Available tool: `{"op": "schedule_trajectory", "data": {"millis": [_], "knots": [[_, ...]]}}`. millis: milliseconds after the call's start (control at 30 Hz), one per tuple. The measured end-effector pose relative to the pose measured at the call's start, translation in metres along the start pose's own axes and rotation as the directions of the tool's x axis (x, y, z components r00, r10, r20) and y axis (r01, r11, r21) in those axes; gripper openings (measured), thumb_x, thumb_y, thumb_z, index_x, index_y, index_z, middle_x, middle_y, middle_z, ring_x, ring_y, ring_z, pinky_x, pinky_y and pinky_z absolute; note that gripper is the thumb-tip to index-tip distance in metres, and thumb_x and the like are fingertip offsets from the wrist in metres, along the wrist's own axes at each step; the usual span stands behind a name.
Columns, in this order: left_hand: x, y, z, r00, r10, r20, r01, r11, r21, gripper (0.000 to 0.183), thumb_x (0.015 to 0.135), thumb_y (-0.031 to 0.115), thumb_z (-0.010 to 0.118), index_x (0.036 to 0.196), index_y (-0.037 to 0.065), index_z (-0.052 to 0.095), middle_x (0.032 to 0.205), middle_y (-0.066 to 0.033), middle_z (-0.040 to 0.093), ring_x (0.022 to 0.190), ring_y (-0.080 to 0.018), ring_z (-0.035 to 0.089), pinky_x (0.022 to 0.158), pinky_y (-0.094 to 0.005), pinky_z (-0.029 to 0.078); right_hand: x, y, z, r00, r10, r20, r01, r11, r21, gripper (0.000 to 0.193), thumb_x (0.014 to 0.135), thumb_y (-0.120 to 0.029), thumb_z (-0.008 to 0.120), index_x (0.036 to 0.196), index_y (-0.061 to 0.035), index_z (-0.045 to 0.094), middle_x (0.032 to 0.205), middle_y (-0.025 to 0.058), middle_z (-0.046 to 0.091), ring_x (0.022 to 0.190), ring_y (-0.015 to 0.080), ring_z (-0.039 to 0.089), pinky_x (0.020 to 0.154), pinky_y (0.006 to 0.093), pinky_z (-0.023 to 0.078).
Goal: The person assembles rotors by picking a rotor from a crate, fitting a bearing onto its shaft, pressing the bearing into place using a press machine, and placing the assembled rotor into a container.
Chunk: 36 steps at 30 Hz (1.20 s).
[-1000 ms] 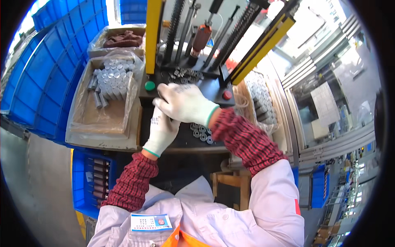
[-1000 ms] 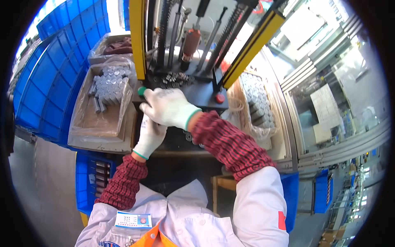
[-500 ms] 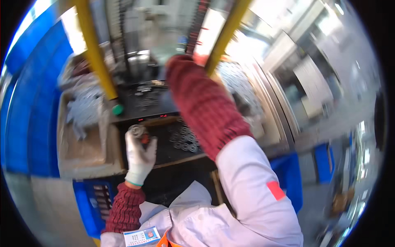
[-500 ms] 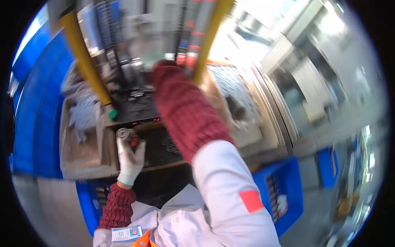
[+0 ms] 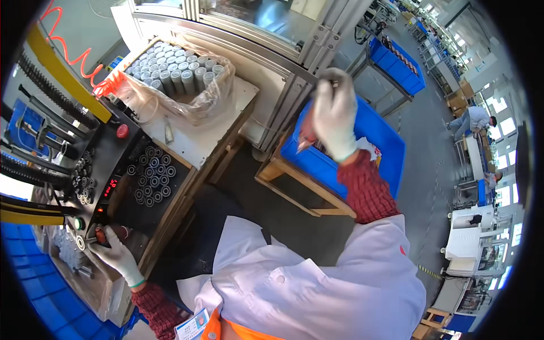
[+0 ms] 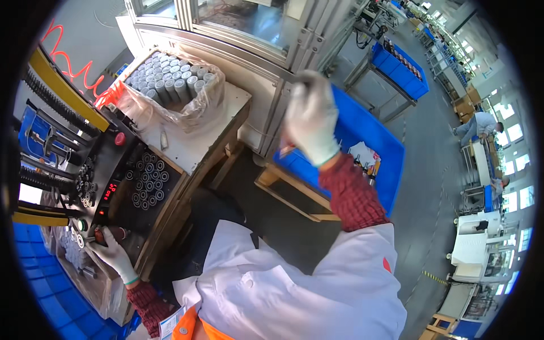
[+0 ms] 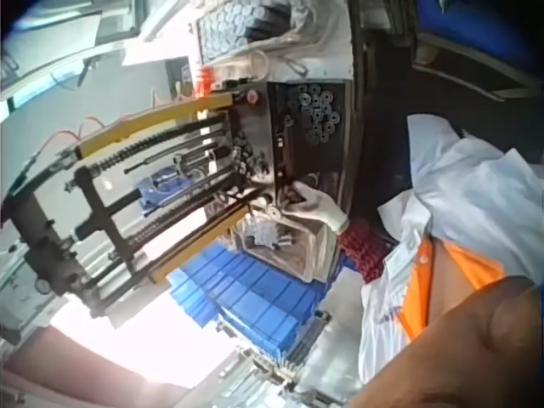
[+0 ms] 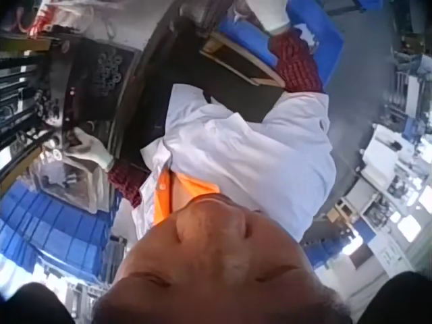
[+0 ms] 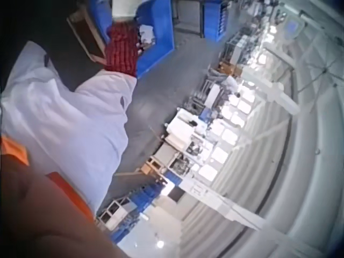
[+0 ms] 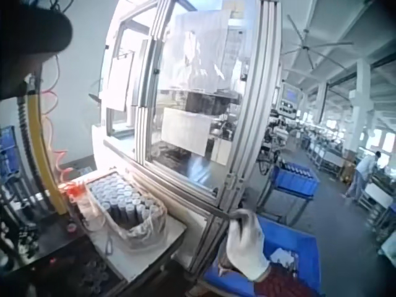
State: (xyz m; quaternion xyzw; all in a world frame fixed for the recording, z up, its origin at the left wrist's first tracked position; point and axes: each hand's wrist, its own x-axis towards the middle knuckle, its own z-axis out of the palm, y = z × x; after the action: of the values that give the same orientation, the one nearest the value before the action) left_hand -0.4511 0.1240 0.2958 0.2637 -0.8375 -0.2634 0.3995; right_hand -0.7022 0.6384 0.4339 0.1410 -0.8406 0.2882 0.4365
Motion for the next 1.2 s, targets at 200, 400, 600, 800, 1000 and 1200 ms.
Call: {"op": "schedule_trajectory", "data": {"millis": [200, 400, 600, 800, 1000, 1200], "knots": [[-0.001, 0.002, -0.002, 0.998, 0.037, -0.048, -0.031, 0.994, 0.104, 0.053, 0.107, 0.028, 0.071, 0.141, -0.009, 0.052, 0.132, -0.0234, 0.064, 0.118, -0.0334, 0.065, 0.105, -0.0444, 0.052, -0.055, 0.2, 0.056, 0.741, 0.651, 0.164, -0.502, 0.7, -0.507, 0.037, 0.103, -0.026, 0.05, 0.129, -0.0023, 0.061, 0.12, 0.0291, 0.071, 0.111, 0.051, 0.069, 0.098, 0.0575, 0.054], [-0.004, 0.008, 0.003, 1.0, -0.011, 0.006, 0.011, 1.0, 0.01, 0.051, 0.107, 0.027, 0.072, 0.14, -0.007, 0.053, 0.131, -0.0215, 0.064, 0.116, -0.032, 0.065, 0.105, -0.0442, 0.051, -0.12, 0.267, 0.109, 0.465, 0.745, 0.479, -0.589, 0.664, -0.461, 0.051, 0.105, -0.034, 0.044, 0.131, 0.003, 0.068, 0.132, 0.0345, 0.068, 0.13, 0.0507, 0.062, 0.112, 0.0545, 0.048], [-0.004, 0.009, -0.002, 1.0, 0.007, -0.027, -0.005, 0.997, 0.083, 0.052, 0.108, 0.027, 0.071, 0.141, -0.007, 0.053, 0.131, -0.0218, 0.064, 0.117, -0.0326, 0.065, 0.105, -0.0443, 0.051, -0.116, 0.265, 0.055, 0.542, 0.507, 0.671, -0.658, 0.752, -0.036, 0.053, 0.104, -0.034, 0.053, 0.141, 0.0021, 0.066, 0.138, 0.0257, 0.07, 0.139, 0.0385, 0.06, 0.116, 0.04, 0.045], [-0.002, 0.005, 0.004, 0.999, 0.044, 0.004, -0.045, 0.995, 0.091, 0.051, 0.108, 0.027, 0.07, 0.141, -0.008, 0.053, 0.133, -0.0219, 0.063, 0.117, -0.0323, 0.064, 0.104, -0.044, 0.051, -0.161, 0.314, 0.054, 0.51, 0.26, 0.82, 0.272, 0.856, -0.44, 0.034, 0.11, -0.018, 0.043, 0.123, 0.0022, 0.068, 0.104, 0.0274, 0.077, 0.1, 0.0469, 0.074, 0.092, 0.0563, 0.058], [-0.002, 0.006, 0.001, 0.999, 0.038, 0.013, -0.039, 0.996, 0.086, 0.048, 0.108, 0.025, 0.071, 0.139, -0.008, 0.055, 0.132, -0.021, 0.063, 0.115, -0.0309, 0.064, 0.104, -0.0437, 0.051, -0.171, 0.301, 0.063, 0.745, 0.308, 0.592, 0.065, 0.849, -0.524, 0.037, 0.111, -0.021, 0.04, 0.128, -0.0002, 0.066, 0.106, 0.0266, 0.077, 0.104, 0.0473, 0.073, 0.087, 0.0594, 0.059], [-0.007, 0.008, 0.002, 1.0, 0.016, 0.001, -0.017, 0.997, 0.076, 0.045, 0.109, 0.025, 0.068, 0.137, -0.008, 0.056, 0.131, -0.0204, 0.063, 0.118, -0.0294, 0.063, 0.107, -0.041, 0.05, -0.165, 0.362, 0.093, 0.557, 0.51, 0.656, -0.165, 0.841, -0.515, 0.045, 0.114, -0.028, 0.033, 0.142, -0.0023, 0.059, 0.124, 0.0314, 0.072, 0.12, 0.0508, 0.067, 0.101, 0.0587, 0.054]]}}
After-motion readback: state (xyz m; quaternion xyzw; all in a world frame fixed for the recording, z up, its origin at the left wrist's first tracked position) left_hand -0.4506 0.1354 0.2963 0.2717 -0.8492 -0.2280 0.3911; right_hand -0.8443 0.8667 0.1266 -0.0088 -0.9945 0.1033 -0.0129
